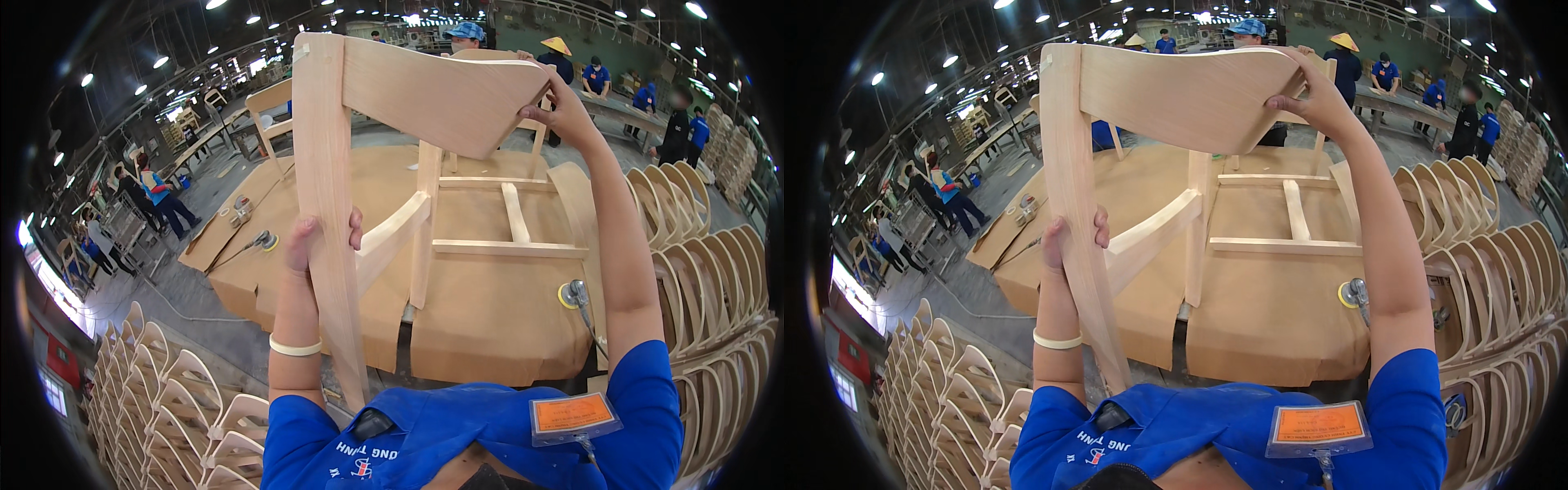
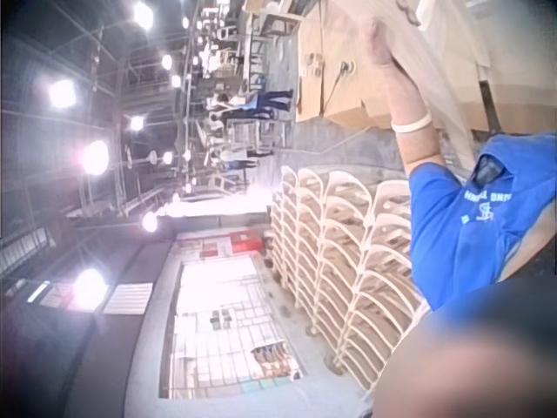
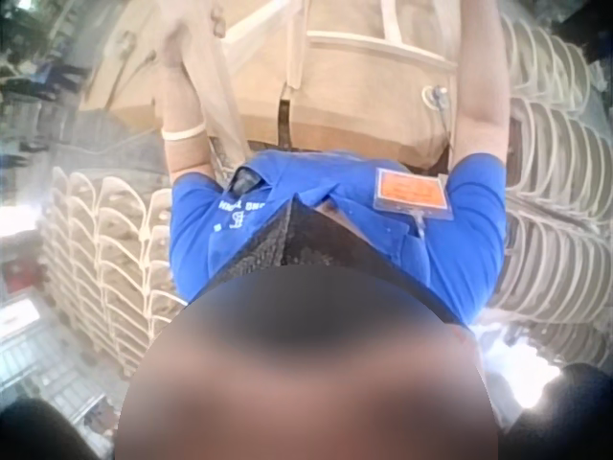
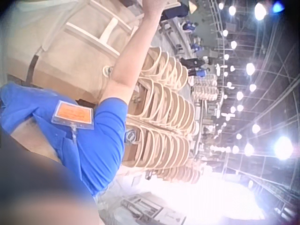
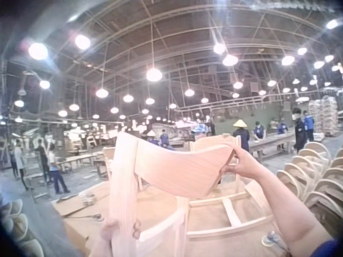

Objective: The person assembles a wooden chair by attaching a curved backrest to the frame. They apply glue to the joints, use an orbital sander to smooth the surfaces, and inspect the assembled chair.

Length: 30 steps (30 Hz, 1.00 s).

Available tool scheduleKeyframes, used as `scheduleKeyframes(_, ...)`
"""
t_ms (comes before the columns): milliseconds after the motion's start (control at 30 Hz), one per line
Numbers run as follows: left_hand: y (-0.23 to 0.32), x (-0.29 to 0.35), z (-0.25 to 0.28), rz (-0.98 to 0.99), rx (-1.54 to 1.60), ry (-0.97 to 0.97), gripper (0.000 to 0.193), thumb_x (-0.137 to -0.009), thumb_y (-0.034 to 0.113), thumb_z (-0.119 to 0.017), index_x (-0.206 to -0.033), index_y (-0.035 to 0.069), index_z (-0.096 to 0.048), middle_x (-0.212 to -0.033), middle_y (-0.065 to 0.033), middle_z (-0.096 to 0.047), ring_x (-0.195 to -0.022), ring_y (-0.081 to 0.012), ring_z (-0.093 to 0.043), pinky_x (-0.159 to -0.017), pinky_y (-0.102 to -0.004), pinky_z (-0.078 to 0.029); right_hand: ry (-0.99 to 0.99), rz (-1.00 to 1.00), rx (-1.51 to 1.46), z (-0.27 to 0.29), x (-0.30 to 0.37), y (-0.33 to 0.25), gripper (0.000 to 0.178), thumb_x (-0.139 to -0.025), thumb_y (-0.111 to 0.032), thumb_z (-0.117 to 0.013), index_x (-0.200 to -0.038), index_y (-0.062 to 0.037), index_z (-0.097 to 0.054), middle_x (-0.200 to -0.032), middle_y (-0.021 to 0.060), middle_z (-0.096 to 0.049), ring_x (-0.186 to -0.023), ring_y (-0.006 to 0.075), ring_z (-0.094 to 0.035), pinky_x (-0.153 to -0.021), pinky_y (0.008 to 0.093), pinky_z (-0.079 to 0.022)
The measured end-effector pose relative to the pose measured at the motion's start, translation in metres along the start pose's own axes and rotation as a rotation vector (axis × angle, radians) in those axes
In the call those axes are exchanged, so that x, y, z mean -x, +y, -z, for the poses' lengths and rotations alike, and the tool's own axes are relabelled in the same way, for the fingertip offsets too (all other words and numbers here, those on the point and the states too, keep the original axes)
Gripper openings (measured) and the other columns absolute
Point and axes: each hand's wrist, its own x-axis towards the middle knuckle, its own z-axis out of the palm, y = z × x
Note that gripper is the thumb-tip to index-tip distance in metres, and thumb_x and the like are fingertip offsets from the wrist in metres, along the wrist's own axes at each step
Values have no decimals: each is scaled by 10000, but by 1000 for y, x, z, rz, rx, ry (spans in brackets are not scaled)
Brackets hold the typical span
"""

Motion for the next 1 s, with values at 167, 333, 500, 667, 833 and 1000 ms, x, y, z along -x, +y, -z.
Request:
scheduleKeyframes(167,4,3,18,75,-34,27,669,-734,465,-650,-1116,-61,-493,-945,-184,-578,-739,-254,-613,-627,-319,-501,69,59,159,-4,5,-6,782,-684,-444,-788,-1322,-121,-471,-1266,140,-554,-1202,298,-496,-1010,389,-380)
scheduleKeyframes(333,30,-6,71,-9,-264,256,559,-872,441,-579,-1154,-38,-521,-943,-165,-610,-792,-247,-633,-637,-316,-513,129,153,223,-14,5,-18,584,-766,-257,-728,-1275,-81,-502,-1169,135,-603,-1094,279,-556,-950,356,-420)
scheduleKeyframes(500,43,-22,149,-25,-603,481,442,-994,413,-397,-1090,19,-572,-824,-61,-614,-673,-136,-585,-595,-267,-482,-54,-60,80,-10,3,1,342,-783,-104,-660,-1112,-30,-599,-988,98,-645,-954,181,-572,-884,306,-429)
scheduleKeyframes(667,49,-28,211,-52,-828,717,454,-991,427,-416,-1091,13,-572,-802,-75,-620,-696,-129,-589,-622,-263,-478,-79,-57,17,-13,14,41,213,-778,-87,-669,-968,-5,-616,-827,56,-617,-811,132,-544,-793,279,-437)
scheduleKeyframes(833,43,-25,179,-506,-1528,1147,470,-965,428,-489,-1083,-18,-580,-1014,-140,-595,-876,-202,-574,-775,-347,-469,-124,-70,-9,-17,21,61,226,-782,-140,-708,-922,2,-600,-782,50,-582,-776,129,-514,-748,274,-422)
scheduleKeyframes(1000,-18,-52,80,-404,-938,751,526,-959,381,-501,-1298,-13,-421,-1187,-160,-533,-1045,-246,-540,-879,-366,-449,-149,-52,-78,-27,18,66,202,-788,-126,-699,-944,-21,-625,-814,11,-585,-826,102,-519,-802,272,-417)
